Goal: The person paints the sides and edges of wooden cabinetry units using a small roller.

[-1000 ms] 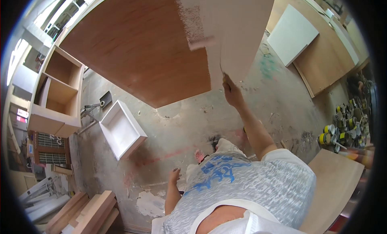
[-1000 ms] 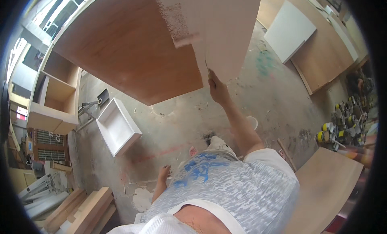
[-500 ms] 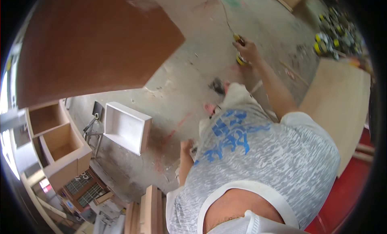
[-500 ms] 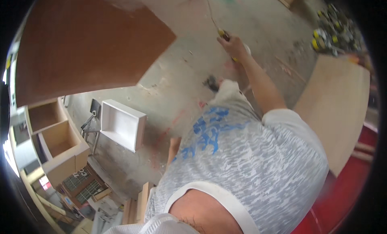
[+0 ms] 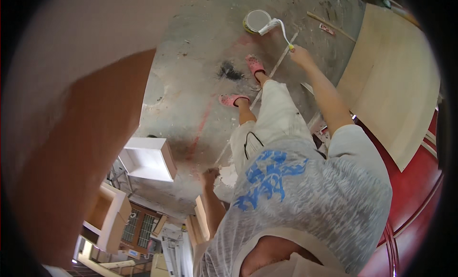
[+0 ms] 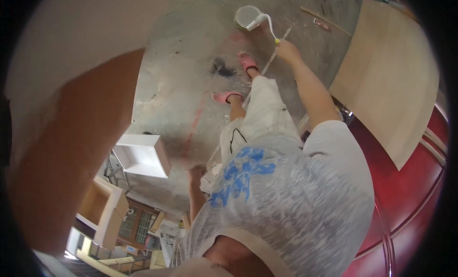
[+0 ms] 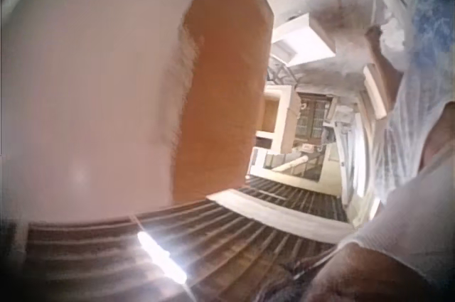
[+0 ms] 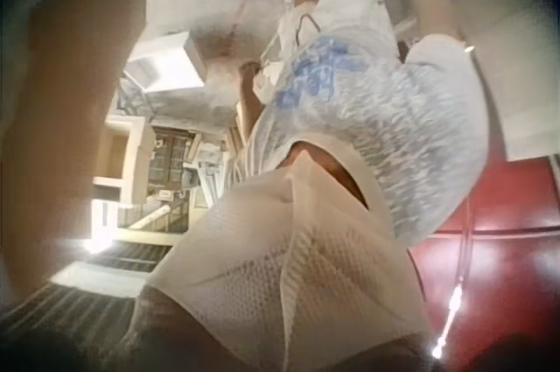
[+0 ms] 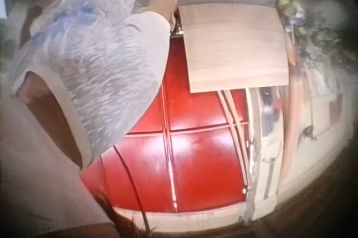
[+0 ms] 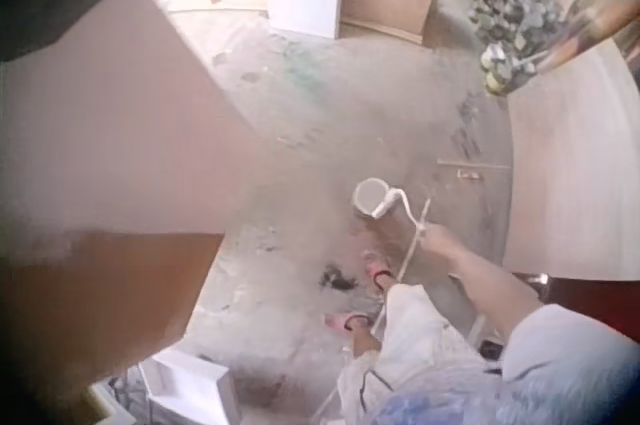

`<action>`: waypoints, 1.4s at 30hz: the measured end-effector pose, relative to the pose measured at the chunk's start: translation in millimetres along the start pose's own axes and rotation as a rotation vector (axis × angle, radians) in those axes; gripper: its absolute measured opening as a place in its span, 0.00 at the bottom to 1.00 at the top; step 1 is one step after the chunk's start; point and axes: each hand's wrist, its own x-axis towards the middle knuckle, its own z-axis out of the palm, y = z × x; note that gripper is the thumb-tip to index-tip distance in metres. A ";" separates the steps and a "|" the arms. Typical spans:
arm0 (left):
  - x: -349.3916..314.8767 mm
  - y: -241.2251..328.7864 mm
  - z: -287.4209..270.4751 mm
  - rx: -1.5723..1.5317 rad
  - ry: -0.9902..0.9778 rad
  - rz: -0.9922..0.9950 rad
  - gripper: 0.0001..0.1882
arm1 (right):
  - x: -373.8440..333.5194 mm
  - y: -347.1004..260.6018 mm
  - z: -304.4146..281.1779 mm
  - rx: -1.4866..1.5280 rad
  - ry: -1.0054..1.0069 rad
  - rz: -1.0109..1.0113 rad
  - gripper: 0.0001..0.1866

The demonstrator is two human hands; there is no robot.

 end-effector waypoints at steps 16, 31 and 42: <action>47.2 124.3 146.4 -0.356 0.074 -0.434 0.20 | 359.8 -4.4 111.7 -0.272 -0.400 -0.033 0.19; 35.5 170.6 166.1 -0.380 0.075 -0.498 0.15 | 339.5 28.5 71.2 -0.210 -0.351 -0.198 0.14; 33.7 174.7 165.6 -0.419 0.176 -0.484 0.21 | 332.8 -17.1 62.0 -0.237 -0.393 -0.023 0.17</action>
